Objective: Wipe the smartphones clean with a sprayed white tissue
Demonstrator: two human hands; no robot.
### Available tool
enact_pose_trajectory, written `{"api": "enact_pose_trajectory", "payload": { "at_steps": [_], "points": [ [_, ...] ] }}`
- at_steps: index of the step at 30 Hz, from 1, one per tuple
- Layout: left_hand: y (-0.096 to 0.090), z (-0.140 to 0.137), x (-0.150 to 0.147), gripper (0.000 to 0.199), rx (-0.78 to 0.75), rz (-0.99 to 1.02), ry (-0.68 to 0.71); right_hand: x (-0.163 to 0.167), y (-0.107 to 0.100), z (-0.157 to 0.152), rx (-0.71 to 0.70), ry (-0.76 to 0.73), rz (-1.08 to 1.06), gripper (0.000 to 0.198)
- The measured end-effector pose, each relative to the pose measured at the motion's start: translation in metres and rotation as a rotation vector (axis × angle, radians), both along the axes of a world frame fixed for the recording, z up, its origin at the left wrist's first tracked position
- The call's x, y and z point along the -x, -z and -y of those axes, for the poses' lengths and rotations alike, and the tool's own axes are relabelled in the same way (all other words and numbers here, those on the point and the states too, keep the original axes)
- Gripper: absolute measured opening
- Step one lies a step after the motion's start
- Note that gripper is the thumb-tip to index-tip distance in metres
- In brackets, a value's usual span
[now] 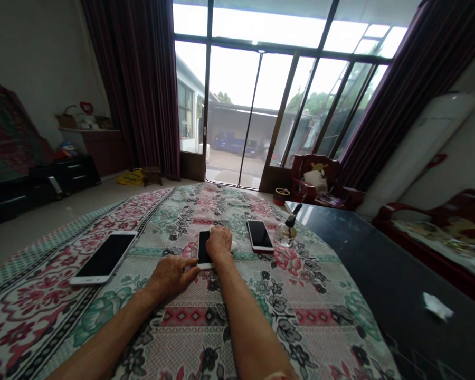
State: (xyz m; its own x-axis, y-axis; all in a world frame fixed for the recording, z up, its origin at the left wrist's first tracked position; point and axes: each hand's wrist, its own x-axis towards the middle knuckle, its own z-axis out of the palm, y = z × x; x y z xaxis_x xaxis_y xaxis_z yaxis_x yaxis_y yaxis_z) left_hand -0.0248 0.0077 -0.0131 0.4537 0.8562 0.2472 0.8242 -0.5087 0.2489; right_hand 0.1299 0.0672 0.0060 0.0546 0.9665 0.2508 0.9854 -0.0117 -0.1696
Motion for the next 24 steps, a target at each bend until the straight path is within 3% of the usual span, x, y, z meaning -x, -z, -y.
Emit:
{"api": "enact_pose_trajectory", "payload": {
  "at_steps": [7, 14, 17, 24],
  "points": [
    [-0.003, 0.001, -0.001, 0.028, -0.017, -0.021, 0.028, 0.015, 0.000, 0.000, 0.013, -0.264, 0.044, 0.027],
    [0.003, 0.000, 0.000, 0.027, -0.013, 0.038, 0.016, -0.004, 0.001, -0.005, 0.008, -0.023, -0.018, 0.032],
    [0.003, 0.000, 0.000, 0.028, -0.006, 0.046, 0.012, -0.006, 0.002, -0.005, -0.001, 0.008, -0.020, 0.032],
    [-0.001, 0.002, -0.001, 0.027, -0.035, -0.010, 0.029, 0.011, 0.004, -0.003, -0.034, -0.312, 0.032, 0.026]
  ]
}}
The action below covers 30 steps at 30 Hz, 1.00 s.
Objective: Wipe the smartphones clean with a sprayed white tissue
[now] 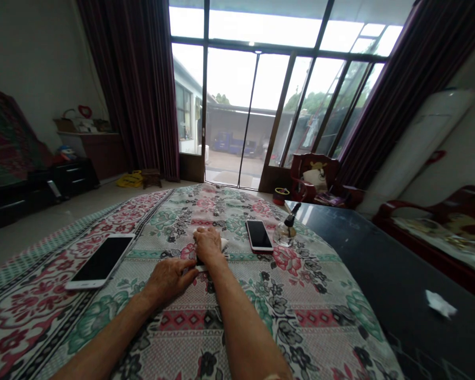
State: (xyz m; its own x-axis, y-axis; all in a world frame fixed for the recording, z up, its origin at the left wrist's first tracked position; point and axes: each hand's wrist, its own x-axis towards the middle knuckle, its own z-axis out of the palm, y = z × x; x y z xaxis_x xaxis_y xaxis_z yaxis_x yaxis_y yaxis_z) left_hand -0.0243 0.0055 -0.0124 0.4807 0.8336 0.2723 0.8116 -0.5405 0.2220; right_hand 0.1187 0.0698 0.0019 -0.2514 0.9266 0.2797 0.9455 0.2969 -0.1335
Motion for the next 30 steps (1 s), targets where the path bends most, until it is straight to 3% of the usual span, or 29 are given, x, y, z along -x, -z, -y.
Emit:
{"api": "enact_pose_trajectory", "payload": {
  "at_steps": [2, 8, 16, 24, 26, 30],
  "points": [
    [0.000, 0.000, 0.000, 0.027, -0.009, 0.000, -0.002, -0.002, 0.000, -0.001, -0.007, 0.009, -0.021, 0.027],
    [0.002, 0.000, 0.000, 0.029, 0.022, 0.030, -0.015, -0.019, 0.002, -0.001, -0.005, 0.252, -0.069, 0.035],
    [-0.004, 0.002, -0.001, 0.026, 0.001, -0.009, -0.003, 0.000, 0.004, 0.002, -0.001, -0.036, -0.013, 0.029],
    [0.003, -0.001, 0.000, 0.027, 0.002, 0.047, -0.011, -0.027, 0.002, 0.002, 0.000, 0.245, -0.103, 0.037],
    [0.002, -0.001, 0.000, 0.027, 0.000, 0.046, -0.012, -0.025, 0.002, 0.004, -0.010, 0.230, -0.093, 0.036],
    [-0.001, 0.000, -0.002, 0.026, -0.012, 0.017, 0.005, -0.008, 0.003, 0.008, -0.024, 0.035, -0.049, 0.034]
  ]
}}
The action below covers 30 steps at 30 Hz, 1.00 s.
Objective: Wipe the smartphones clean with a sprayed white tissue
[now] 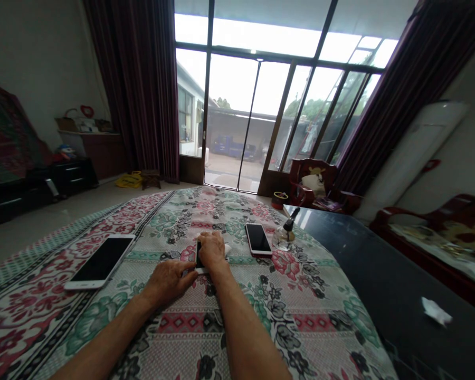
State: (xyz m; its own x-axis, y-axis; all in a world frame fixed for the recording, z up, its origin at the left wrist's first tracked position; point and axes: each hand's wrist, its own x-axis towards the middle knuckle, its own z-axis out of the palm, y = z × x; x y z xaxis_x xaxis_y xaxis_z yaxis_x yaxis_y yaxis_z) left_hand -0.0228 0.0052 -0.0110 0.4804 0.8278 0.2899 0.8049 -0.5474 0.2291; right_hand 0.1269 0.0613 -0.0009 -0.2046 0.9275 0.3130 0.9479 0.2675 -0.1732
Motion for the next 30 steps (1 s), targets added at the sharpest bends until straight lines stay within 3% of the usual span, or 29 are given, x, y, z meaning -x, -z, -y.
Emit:
{"api": "enact_pose_trajectory", "payload": {
  "at_steps": [3, 9, 17, 24, 30],
  "points": [
    [-0.001, 0.001, 0.000, 0.026, -0.001, 0.000, 0.003, 0.003, -0.001, 0.001, -0.003, -0.040, -0.006, 0.034],
    [0.002, -0.001, 0.002, 0.027, 0.009, 0.021, -0.006, -0.020, -0.003, -0.004, 0.012, 0.173, -0.051, 0.039],
    [0.000, -0.003, 0.000, 0.028, 0.011, -0.034, 0.000, -0.006, 0.000, -0.001, -0.025, -0.117, -0.030, 0.040],
    [0.008, -0.003, 0.002, 0.029, -0.025, 0.001, 0.006, -0.029, -0.003, -0.001, 0.002, 0.059, -0.059, 0.043],
    [0.007, -0.003, 0.001, 0.030, -0.141, -0.022, 0.089, -0.048, 0.003, 0.004, -0.049, -0.151, -0.049, 0.047]
  ]
}}
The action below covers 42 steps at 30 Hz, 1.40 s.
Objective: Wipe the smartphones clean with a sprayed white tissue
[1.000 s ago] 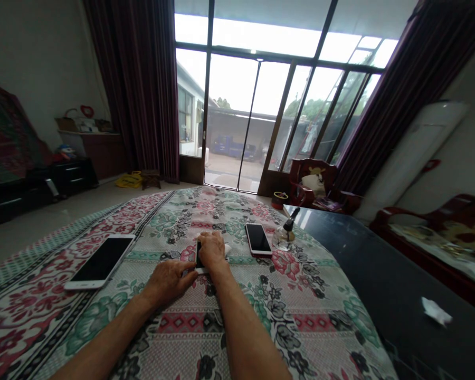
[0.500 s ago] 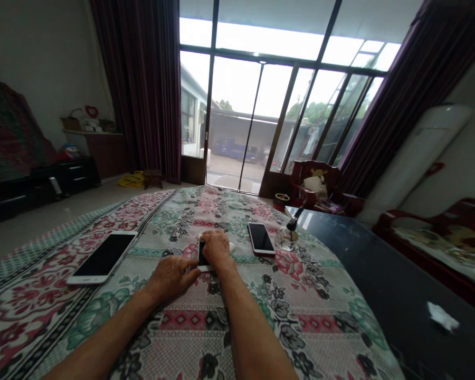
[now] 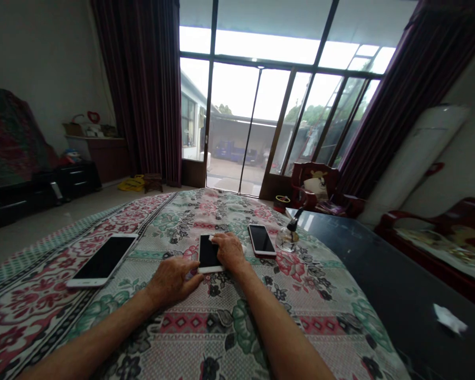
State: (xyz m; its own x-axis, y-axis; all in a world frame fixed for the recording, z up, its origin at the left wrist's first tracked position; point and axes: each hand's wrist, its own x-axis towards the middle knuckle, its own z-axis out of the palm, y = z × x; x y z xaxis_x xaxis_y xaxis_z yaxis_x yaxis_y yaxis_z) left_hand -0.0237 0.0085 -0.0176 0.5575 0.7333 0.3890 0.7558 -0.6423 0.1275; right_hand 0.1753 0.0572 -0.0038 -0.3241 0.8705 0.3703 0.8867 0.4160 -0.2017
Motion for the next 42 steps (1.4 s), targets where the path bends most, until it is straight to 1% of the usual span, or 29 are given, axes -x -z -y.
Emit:
{"api": "enact_pose_trajectory", "payload": {
  "at_steps": [2, 5, 8, 13, 18, 23, 26, 30, 33, 38, 42],
  "points": [
    [-0.002, -0.001, -0.001, 0.031, -0.030, -0.014, 0.034, -0.003, 0.002, 0.002, -0.007, -0.054, -0.012, 0.047],
    [-0.003, -0.005, -0.001, 0.030, -0.057, -0.033, 0.081, -0.005, 0.005, 0.004, -0.019, -0.074, -0.043, 0.048],
    [0.003, -0.010, 0.001, 0.029, -0.062, -0.036, 0.112, -0.005, 0.007, 0.004, -0.033, -0.090, -0.076, 0.048],
    [0.013, -0.016, 0.005, 0.025, -0.063, 0.025, 0.129, -0.006, 0.006, 0.003, -0.041, -0.105, -0.131, 0.048],
    [0.013, -0.016, 0.006, 0.023, -0.051, 0.046, 0.119, -0.007, 0.006, 0.001, -0.048, -0.110, -0.135, 0.050],
    [0.010, -0.015, 0.006, 0.020, -0.044, 0.053, 0.069, -0.009, 0.007, 0.000, -0.047, -0.080, -0.125, 0.049],
    [0.010, -0.016, 0.007, 0.019, -0.035, 0.107, 0.043, -0.009, 0.007, 0.001, -0.052, -0.073, -0.120, 0.048],
    [0.008, -0.017, 0.007, 0.022, -0.025, 0.209, 0.011, -0.009, 0.009, 0.001, -0.044, -0.023, -0.110, 0.045],
    [0.006, -0.017, 0.007, 0.021, 0.019, 0.214, 0.022, -0.009, 0.011, -0.002, -0.044, -0.016, -0.125, 0.043],
    [0.004, -0.018, 0.008, 0.020, 0.067, 0.223, 0.041, -0.010, 0.008, -0.004, -0.010, -0.073, -0.058, 0.044],
    [0.004, -0.020, 0.008, 0.020, 0.068, 0.217, 0.035, -0.004, 0.001, 0.008, -0.014, -0.173, -0.016, 0.041]
  ]
}}
